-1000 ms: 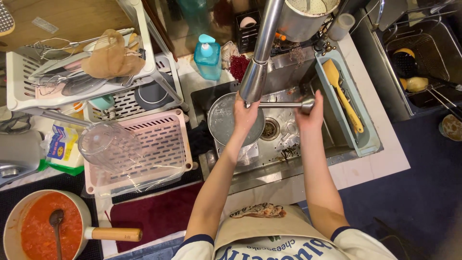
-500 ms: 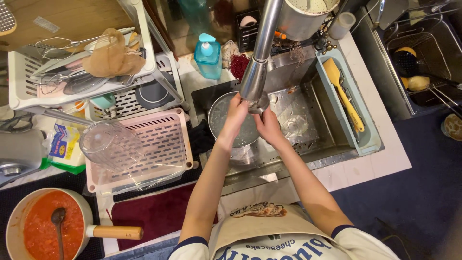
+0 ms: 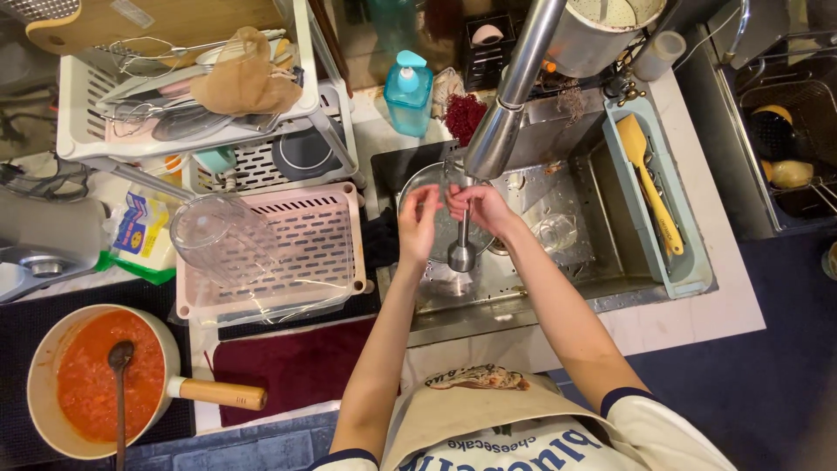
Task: The person assembles a red immersion blender, rinses the metal blending shaft under a tap, and then uses a ladle to transfer a red sauce from a pot into the blender's container.
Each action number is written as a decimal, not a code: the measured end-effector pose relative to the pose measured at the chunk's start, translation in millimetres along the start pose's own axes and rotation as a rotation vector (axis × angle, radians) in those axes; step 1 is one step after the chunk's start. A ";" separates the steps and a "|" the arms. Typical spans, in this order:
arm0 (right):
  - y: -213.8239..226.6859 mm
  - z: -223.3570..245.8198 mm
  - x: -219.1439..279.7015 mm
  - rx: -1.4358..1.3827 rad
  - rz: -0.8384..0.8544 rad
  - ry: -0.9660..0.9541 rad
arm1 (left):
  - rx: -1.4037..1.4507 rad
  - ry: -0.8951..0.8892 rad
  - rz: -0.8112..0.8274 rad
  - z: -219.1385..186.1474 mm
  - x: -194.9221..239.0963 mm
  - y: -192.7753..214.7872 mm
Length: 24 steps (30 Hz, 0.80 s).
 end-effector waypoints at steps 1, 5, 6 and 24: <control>-8.8 4.1 -2.4 -0.068 0.046 0.006 | -0.029 -0.084 -0.016 6.4 2.3 -0.3; -8.2 6.6 -13.3 -0.123 0.065 0.124 | -0.059 -0.038 0.099 10.1 20.3 -12.6; -10.0 9.2 -12.6 -0.168 0.025 0.196 | -0.208 0.011 0.125 10.8 21.9 -15.1; 114.4 103.6 38.3 -0.007 -0.780 0.407 | -0.930 -0.062 0.389 30.5 5.3 -4.0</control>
Point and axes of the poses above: each hand's wrist, its own x-axis away from the middle knuckle, its own y-axis out of the back of the hand, z = x × y, the point moved 1 cm from there along -x, towards the middle knuckle, and after that the axes turned 2 degrees about -x, right-handed, at the moved point
